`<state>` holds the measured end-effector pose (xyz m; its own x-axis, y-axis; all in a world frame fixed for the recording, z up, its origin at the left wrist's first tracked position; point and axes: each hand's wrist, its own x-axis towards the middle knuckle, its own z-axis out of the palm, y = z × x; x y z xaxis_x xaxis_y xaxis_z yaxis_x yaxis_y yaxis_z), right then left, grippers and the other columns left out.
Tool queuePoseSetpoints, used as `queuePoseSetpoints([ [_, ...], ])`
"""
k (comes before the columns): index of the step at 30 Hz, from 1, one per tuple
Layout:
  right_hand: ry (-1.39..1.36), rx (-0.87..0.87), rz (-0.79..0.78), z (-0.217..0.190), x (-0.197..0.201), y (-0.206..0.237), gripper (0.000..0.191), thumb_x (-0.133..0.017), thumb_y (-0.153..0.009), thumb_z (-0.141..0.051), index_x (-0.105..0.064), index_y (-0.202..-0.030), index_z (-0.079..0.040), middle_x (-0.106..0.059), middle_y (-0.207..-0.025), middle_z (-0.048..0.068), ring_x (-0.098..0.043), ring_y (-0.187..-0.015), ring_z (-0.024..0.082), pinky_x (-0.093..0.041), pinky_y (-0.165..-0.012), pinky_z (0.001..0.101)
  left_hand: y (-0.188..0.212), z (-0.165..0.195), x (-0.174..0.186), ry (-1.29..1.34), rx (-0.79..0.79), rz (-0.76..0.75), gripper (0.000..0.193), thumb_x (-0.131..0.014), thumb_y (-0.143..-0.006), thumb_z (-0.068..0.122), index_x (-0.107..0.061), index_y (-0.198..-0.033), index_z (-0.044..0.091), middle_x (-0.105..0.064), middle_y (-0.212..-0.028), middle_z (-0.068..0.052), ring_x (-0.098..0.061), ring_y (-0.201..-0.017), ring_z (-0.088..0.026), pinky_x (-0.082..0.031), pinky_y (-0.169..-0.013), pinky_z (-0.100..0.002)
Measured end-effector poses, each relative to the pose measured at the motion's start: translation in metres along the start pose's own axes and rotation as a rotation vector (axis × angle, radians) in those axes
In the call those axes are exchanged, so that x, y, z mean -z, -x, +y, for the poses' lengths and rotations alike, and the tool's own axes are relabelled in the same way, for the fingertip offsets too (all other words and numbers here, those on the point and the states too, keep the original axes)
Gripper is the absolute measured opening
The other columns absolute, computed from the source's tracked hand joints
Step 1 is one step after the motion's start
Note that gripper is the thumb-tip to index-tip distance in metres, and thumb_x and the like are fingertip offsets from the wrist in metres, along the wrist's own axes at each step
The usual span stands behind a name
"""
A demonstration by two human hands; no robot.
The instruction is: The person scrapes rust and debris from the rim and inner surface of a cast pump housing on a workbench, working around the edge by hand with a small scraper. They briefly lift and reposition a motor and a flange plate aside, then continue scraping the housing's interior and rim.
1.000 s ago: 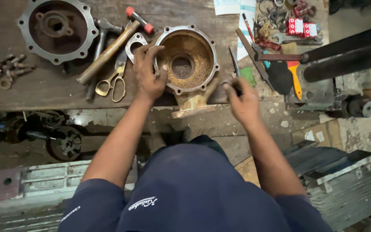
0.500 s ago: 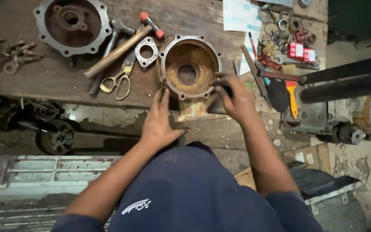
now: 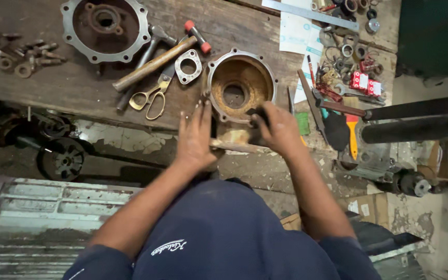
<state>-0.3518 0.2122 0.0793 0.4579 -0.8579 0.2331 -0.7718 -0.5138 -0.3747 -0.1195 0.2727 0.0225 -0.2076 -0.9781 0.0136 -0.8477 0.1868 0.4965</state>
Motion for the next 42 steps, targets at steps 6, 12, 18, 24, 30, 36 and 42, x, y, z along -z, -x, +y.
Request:
queuePoseSetpoints([
  [6,-0.008,-0.146,-0.107,-0.042,-0.002,0.008,0.022,-0.069,-0.098,-0.023,-0.058,-0.109,-0.008,-0.071,-0.089,0.018,-0.069,-0.081,0.043,-0.051,-0.067,0.0542,-0.039,-0.075,0.043,0.085,-0.35,-0.036,0.127,-0.088,-0.047,0.03,-0.026,-0.155,0.003,-0.048,-0.152,-0.022,-0.045,-0.141,-0.034,-0.024,-0.117,-0.059],
  [12,-0.068,-0.152,-0.138,-0.065,-0.009,-0.009,0.027,-0.07,-0.098,-0.023,-0.057,-0.113,-0.004,-0.07,-0.088,0.021,-0.066,-0.082,0.047,-0.049,-0.068,0.0562,-0.071,-0.124,0.055,0.4,-0.241,-0.081,0.081,-0.082,-0.07,0.024,-0.056,-0.147,0.016,-0.066,-0.137,-0.013,-0.063,-0.125,-0.032,-0.046,-0.109,-0.048],
  [18,-0.131,-0.106,0.021,-0.05,-0.008,-0.047,0.019,-0.068,-0.1,-0.022,-0.06,-0.107,-0.007,-0.071,-0.093,0.021,-0.069,-0.085,0.044,-0.053,-0.07,0.0502,-0.039,-0.112,0.025,0.506,-0.109,0.357,0.077,-0.071,-0.071,0.007,-0.052,-0.146,0.01,-0.059,-0.141,-0.023,-0.055,-0.134,-0.042,-0.045,-0.114,-0.045],
  [24,-0.044,0.152,-0.131,-0.03,-0.025,-0.096,0.023,-0.071,-0.099,-0.023,-0.059,-0.109,-0.006,-0.07,-0.09,0.019,-0.067,-0.084,0.044,-0.05,-0.07,0.0523,-0.018,-0.096,-0.012,0.468,0.028,0.503,0.084,-0.069,-0.077,0.005,-0.041,-0.155,0.01,-0.056,-0.14,-0.023,-0.054,-0.13,-0.044,-0.044,-0.113,-0.049],
  [30,0.048,0.105,-0.11,-0.031,-0.039,-0.116,0.018,-0.069,-0.102,-0.023,-0.061,-0.109,-0.008,-0.07,-0.086,0.017,-0.068,-0.08,0.041,-0.048,-0.068,0.053,-0.019,-0.104,-0.016,0.314,0.03,0.523,0.085,-0.072,-0.08,0.012,-0.037,-0.157,0.007,-0.056,-0.141,-0.023,-0.055,-0.126,-0.044,-0.044,-0.109,-0.051],
  [36,0.074,0.122,-0.102,-0.033,-0.046,-0.119,0.018,-0.068,-0.1,-0.026,-0.062,-0.105,-0.01,-0.07,-0.082,0.017,-0.068,-0.077,0.04,-0.05,-0.066,0.0526,-0.02,-0.103,-0.019,0.304,0.049,0.517,0.083,-0.073,-0.084,0.018,-0.036,-0.157,0.007,-0.056,-0.139,-0.024,-0.055,-0.125,-0.044,-0.044,-0.107,-0.052],
  [42,0.08,0.158,-0.08,-0.027,-0.048,-0.121,0.019,-0.065,-0.101,-0.028,-0.061,-0.103,-0.009,-0.07,-0.082,0.017,-0.068,-0.076,0.041,-0.05,-0.065,0.0533,-0.022,-0.1,-0.002,0.542,0.008,0.571,0.057,-0.058,-0.09,0.022,-0.053,-0.145,0.007,-0.062,-0.134,-0.022,-0.059,-0.125,-0.042,-0.045,-0.108,-0.049],
])
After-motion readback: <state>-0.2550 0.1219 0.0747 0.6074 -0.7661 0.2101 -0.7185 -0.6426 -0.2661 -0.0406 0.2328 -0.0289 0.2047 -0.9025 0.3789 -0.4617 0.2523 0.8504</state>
